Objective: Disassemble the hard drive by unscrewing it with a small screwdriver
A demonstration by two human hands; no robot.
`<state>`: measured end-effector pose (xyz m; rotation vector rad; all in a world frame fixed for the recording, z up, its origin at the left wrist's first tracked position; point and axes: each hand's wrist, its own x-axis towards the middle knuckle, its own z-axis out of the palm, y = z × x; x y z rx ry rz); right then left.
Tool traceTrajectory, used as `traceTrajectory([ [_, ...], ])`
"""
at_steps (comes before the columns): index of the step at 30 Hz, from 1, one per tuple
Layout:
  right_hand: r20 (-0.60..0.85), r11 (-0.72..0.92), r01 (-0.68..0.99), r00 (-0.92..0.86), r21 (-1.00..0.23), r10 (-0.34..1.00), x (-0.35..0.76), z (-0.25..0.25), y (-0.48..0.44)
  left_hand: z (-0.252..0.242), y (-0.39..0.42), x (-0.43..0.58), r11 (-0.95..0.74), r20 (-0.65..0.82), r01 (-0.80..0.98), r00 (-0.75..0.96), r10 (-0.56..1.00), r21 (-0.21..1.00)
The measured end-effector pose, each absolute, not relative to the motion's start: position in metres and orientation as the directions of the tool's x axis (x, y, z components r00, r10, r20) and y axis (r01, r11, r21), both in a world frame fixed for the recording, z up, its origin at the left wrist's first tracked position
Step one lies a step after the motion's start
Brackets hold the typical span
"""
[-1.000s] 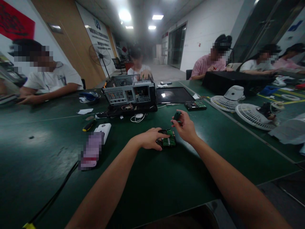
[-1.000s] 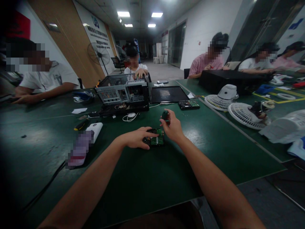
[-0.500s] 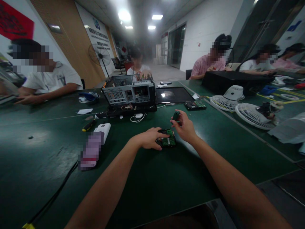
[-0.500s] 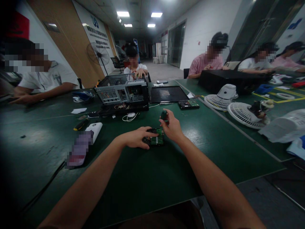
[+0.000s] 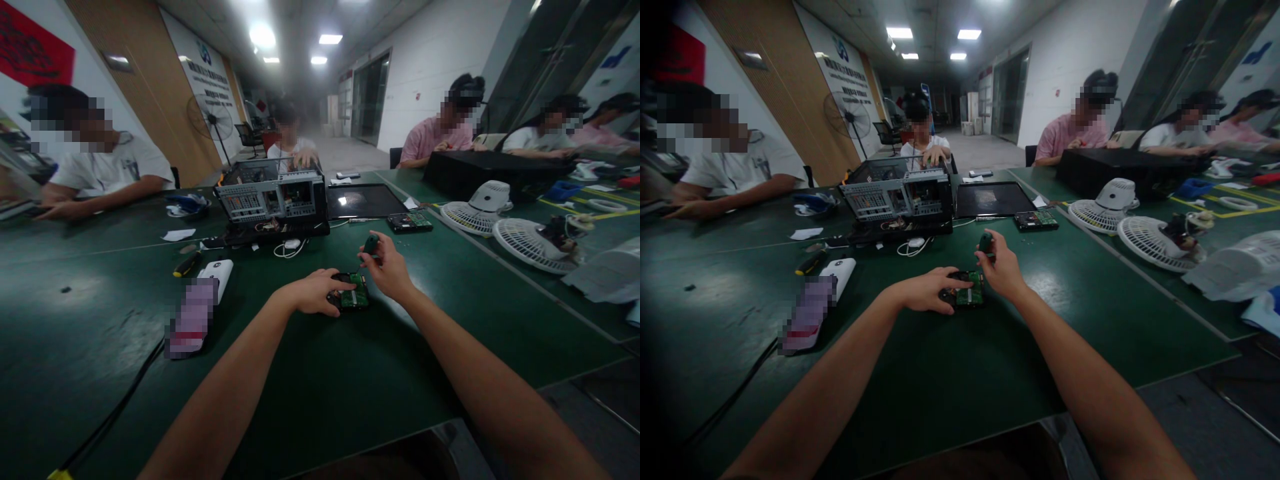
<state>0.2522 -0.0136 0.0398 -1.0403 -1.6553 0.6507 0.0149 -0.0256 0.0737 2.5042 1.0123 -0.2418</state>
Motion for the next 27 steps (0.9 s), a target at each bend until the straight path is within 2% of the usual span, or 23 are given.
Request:
traceTrajectory([
  [9, 0.531, 0.531, 0.369, -0.111, -0.763, 0.840, 0.256, 0.032, -0.008, 0.069, -0.026, 0.013, -0.666, -0.246, 0.672, 0.739, 0.627, 0.322],
  [16, 0.606, 0.577, 0.508, -0.128, -0.640, 0.785, 0.257, 0.036, -0.010, 0.067, -0.025, 0.012, -0.659, -0.223, 0.668, 0.740, 0.634, 0.344],
  [21, 0.622, 0.617, 0.464, -0.165, -0.636, 0.765, 0.254, 0.040, -0.015, 0.064, -0.026, 0.012, -0.653, -0.173, 0.663, 0.738, 0.652, 0.366],
  [24, 0.620, 0.627, 0.412, -0.169, -0.662, 0.766, 0.253, 0.038, -0.015, 0.061, -0.025, 0.015, -0.655, -0.048, 0.637, 0.731, 0.681, 0.407],
  [27, 0.639, 0.627, 0.439, -0.143, -0.643, 0.756, 0.251, 0.036, -0.014, 0.061, -0.024, 0.023, -0.655, 0.193, 0.602, 0.652, 0.734, 0.456],
])
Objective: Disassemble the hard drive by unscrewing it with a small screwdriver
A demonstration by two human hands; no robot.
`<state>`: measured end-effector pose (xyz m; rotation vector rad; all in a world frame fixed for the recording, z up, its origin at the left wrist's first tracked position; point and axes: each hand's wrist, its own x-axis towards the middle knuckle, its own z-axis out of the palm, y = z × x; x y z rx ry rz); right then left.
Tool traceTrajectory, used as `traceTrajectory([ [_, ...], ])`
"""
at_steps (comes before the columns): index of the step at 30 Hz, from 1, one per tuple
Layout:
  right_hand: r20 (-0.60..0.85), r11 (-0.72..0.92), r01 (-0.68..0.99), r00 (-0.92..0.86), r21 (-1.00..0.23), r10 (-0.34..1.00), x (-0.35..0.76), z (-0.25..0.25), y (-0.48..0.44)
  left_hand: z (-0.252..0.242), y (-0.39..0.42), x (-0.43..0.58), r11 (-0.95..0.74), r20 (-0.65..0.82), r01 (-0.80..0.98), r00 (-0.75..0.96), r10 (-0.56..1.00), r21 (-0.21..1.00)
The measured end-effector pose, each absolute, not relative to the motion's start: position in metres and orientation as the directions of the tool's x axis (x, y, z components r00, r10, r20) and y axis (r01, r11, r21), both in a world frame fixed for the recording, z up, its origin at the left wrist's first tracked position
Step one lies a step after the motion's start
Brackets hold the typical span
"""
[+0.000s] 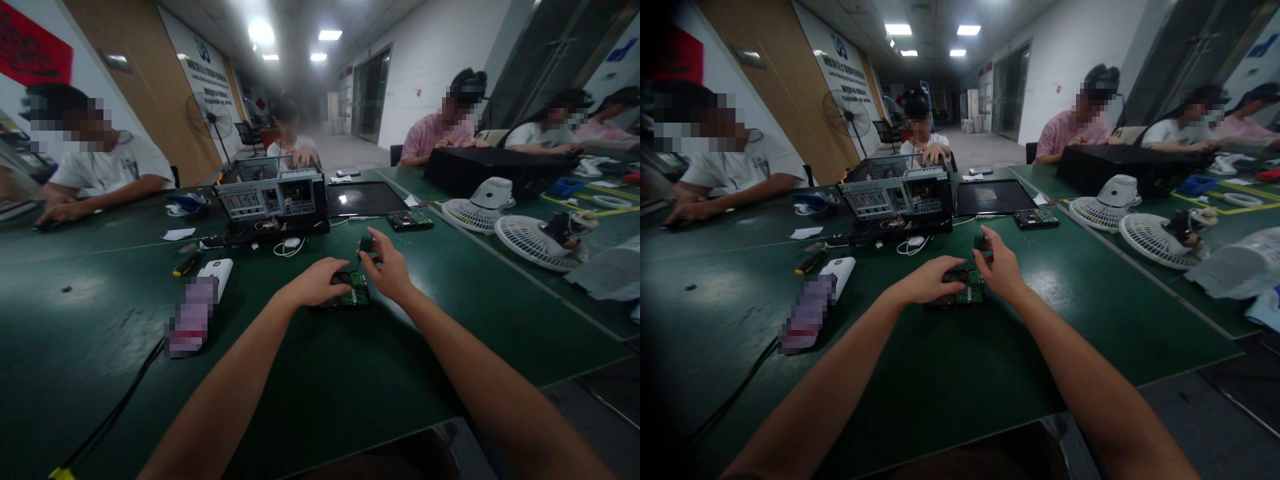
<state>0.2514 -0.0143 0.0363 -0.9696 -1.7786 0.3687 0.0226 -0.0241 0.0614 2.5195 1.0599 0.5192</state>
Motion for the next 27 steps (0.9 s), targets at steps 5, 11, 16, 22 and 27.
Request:
traceTrajectory([
  [5, 0.674, 0.653, 0.507, -0.177, -0.562, 0.717, 0.250, 0.037, -0.016, 0.076, -0.035, 0.037, -0.703, 0.479, 0.467, 0.518, 0.709, 0.536],
  [11, 0.669, 0.678, 0.496, -0.234, -0.542, 0.705, 0.251, 0.038, -0.016, 0.087, -0.044, 0.044, -0.769, 0.541, 0.435, 0.547, 0.639, 0.469],
  [16, 0.676, 0.700, 0.463, -0.252, -0.544, 0.692, 0.249, 0.040, -0.020, 0.090, -0.045, 0.043, -0.757, 0.550, 0.442, 0.521, 0.653, 0.481],
  [22, 0.656, 0.709, 0.437, -0.295, -0.553, 0.694, 0.246, 0.043, -0.026, 0.095, -0.044, 0.040, -0.755, 0.563, 0.473, 0.504, 0.655, 0.455],
  [27, 0.642, 0.693, 0.434, -0.284, -0.576, 0.712, 0.247, 0.043, -0.024, 0.096, -0.044, 0.040, -0.757, 0.593, 0.525, 0.487, 0.641, 0.389],
])
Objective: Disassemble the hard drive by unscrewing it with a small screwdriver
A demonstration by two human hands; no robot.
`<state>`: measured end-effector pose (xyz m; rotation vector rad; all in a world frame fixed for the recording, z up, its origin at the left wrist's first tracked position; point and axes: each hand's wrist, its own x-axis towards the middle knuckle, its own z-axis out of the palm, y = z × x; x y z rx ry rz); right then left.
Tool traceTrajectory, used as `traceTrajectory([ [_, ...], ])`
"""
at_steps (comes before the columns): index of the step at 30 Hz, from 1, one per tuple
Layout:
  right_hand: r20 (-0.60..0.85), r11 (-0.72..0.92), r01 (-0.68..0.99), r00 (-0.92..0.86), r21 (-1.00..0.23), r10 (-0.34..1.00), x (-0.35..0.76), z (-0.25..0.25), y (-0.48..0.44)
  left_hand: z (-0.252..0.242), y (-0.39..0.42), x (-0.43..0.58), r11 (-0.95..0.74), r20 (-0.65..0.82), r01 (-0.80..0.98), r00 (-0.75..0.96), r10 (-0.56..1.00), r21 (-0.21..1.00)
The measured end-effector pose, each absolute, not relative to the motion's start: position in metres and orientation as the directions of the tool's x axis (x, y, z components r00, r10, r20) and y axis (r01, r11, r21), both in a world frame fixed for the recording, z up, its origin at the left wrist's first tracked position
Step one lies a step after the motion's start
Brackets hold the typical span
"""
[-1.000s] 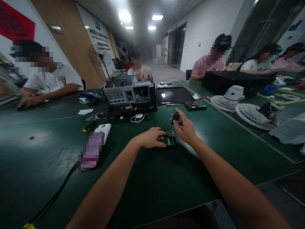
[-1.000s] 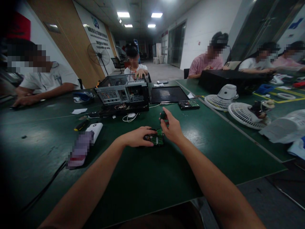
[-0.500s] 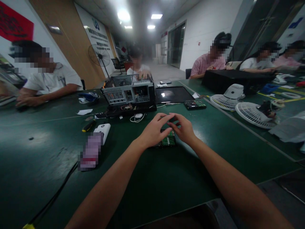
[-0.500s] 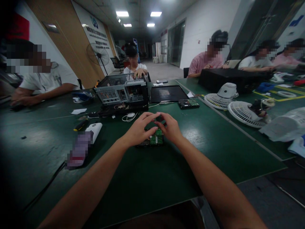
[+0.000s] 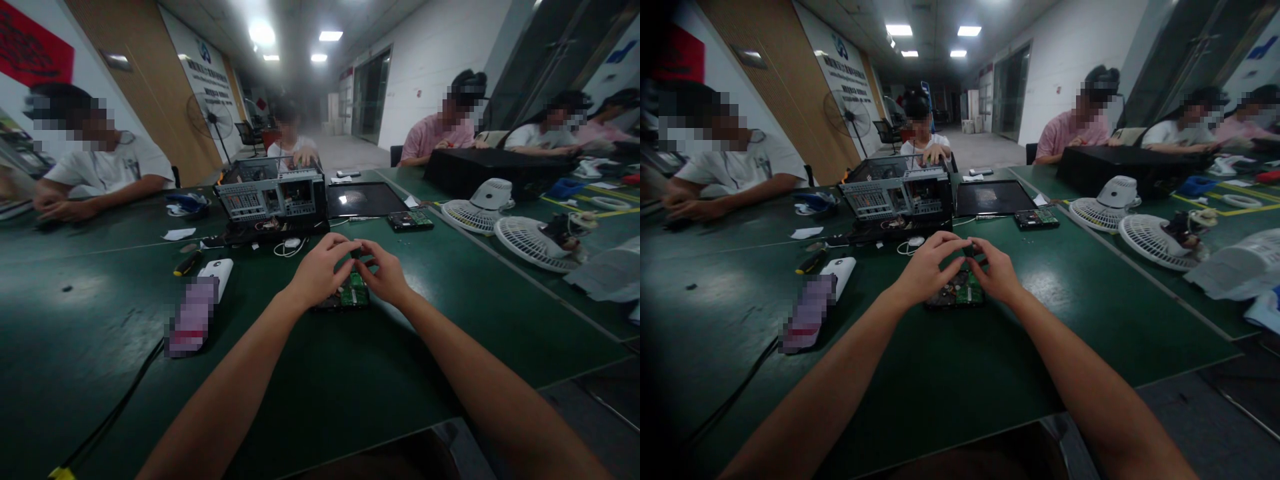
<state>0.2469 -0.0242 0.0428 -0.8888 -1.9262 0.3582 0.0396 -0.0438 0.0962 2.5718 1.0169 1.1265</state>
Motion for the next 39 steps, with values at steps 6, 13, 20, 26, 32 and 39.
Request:
traceTrajectory([
  [6, 0.649, 0.700, 0.446, -0.292, -0.558, 0.703, 0.2508, 0.0455, -0.0222, 0.0984, -0.0466, 0.0422, -0.789, 0.611, 0.499, 0.513, 0.603, 0.359],
  [13, 0.617, 0.690, 0.384, -0.312, -0.614, 0.722, 0.2516, 0.0471, -0.0233, 0.0947, -0.0429, 0.0402, -0.770, 0.601, 0.485, 0.488, 0.632, 0.415],
  [20, 0.632, 0.689, 0.425, -0.291, -0.587, 0.718, 0.2545, 0.0473, -0.0200, 0.0958, -0.0447, 0.0415, -0.763, 0.601, 0.480, 0.477, 0.642, 0.434],
  [26, 0.603, 0.686, 0.363, -0.329, -0.630, 0.727, 0.2550, 0.0444, -0.0189, 0.0950, -0.0447, 0.0406, -0.736, 0.585, 0.520, 0.459, 0.669, 0.433],
  [32, 0.571, 0.646, 0.369, -0.302, -0.668, 0.764, 0.2536, 0.0431, -0.0184, 0.0922, -0.0416, 0.0389, -0.702, 0.586, 0.586, 0.422, 0.691, 0.405],
  [39, 0.617, 0.681, 0.438, -0.301, -0.587, 0.727, 0.2498, 0.0454, -0.0205, 0.0937, -0.0470, 0.0444, -0.694, 0.598, 0.614, 0.411, 0.688, 0.377],
])
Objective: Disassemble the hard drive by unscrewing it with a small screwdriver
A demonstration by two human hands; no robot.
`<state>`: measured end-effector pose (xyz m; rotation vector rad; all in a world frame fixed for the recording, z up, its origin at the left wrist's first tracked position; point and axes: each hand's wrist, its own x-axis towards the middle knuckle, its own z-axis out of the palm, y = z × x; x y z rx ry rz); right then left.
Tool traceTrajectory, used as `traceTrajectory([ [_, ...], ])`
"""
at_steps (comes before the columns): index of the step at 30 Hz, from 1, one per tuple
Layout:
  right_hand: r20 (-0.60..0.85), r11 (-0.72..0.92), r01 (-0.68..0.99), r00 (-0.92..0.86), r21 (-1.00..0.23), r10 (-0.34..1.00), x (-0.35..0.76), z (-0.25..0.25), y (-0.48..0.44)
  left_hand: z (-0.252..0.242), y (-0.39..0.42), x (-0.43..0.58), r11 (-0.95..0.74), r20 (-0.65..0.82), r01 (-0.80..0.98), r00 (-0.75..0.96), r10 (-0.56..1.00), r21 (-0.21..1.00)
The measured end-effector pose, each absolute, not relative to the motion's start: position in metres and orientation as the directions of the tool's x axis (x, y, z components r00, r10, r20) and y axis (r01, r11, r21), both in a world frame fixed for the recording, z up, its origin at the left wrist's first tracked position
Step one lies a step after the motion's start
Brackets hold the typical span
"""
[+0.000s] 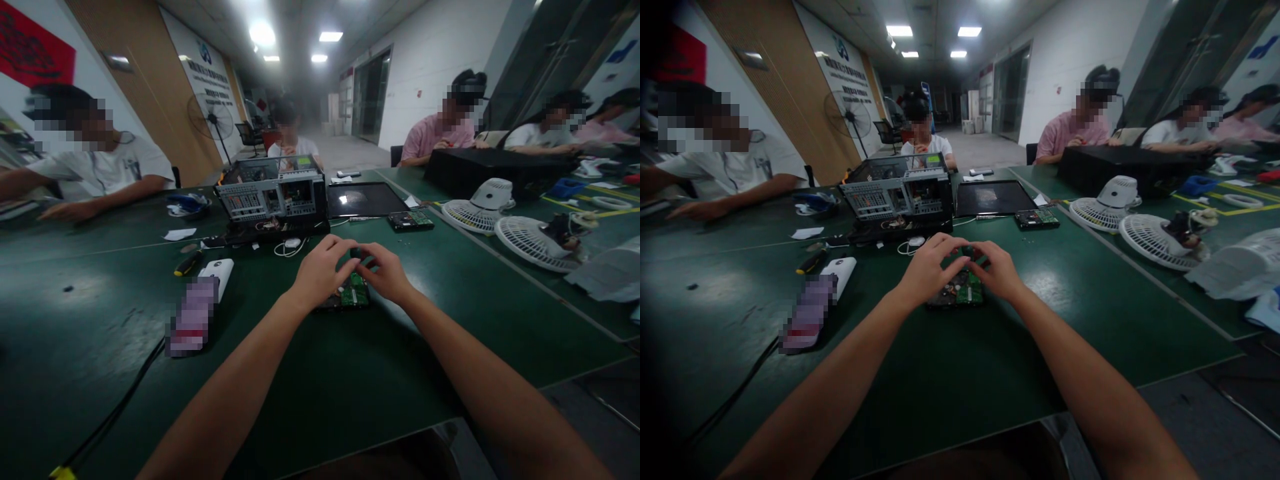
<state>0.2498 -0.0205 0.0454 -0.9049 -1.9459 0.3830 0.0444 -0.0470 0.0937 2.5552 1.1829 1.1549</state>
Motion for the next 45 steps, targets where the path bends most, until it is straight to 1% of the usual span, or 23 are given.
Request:
traceTrajectory([
  [5, 0.599, 0.701, 0.401, -0.364, -0.590, 0.713, 0.248, 0.042, -0.021, 0.089, -0.044, 0.044, -0.688, 0.683, 0.643, 0.336, 0.649, 0.337],
  [9, 0.567, 0.667, 0.399, -0.353, -0.629, 0.745, 0.251, 0.039, -0.020, 0.085, -0.040, 0.041, -0.701, 0.721, 0.646, 0.326, 0.612, 0.303],
  [12, 0.561, 0.653, 0.428, -0.337, -0.624, 0.756, 0.253, 0.039, -0.019, 0.084, -0.040, 0.040, -0.707, 0.731, 0.644, 0.326, 0.600, 0.292],
  [16, 0.585, 0.661, 0.443, -0.316, -0.606, 0.747, 0.253, 0.039, -0.016, 0.085, -0.041, 0.042, -0.738, 0.731, 0.603, 0.350, 0.585, 0.302],
  [21, 0.578, 0.675, 0.445, -0.351, -0.589, 0.737, 0.254, 0.039, -0.014, 0.084, -0.042, 0.046, -0.765, 0.721, 0.555, 0.376, 0.582, 0.327],
  [26, 0.514, 0.661, 0.388, -0.420, -0.643, 0.747, 0.255, 0.039, -0.015, 0.084, -0.042, 0.046, -0.723, 0.738, 0.582, 0.287, 0.611, 0.372],
  [29, 0.463, 0.626, 0.388, -0.437, -0.676, 0.771, 0.256, 0.039, -0.015, 0.083, -0.042, 0.046, -0.726, 0.743, 0.578, 0.283, 0.606, 0.372],
  [36, 0.498, 0.610, 0.432, -0.352, -0.664, 0.792, 0.255, 0.038, -0.014, 0.085, -0.044, 0.049, -0.691, 0.707, 0.606, 0.280, 0.649, 0.394],
  [42, 0.520, 0.638, 0.434, -0.370, -0.636, 0.770, 0.252, 0.036, -0.015, 0.084, -0.046, 0.050, -0.687, 0.714, 0.642, 0.299, 0.633, 0.340],
  [45, 0.483, 0.623, 0.407, -0.400, -0.668, 0.779, 0.254, 0.037, -0.015, 0.081, -0.043, 0.049, -0.683, 0.753, 0.665, 0.272, 0.599, 0.302],
])
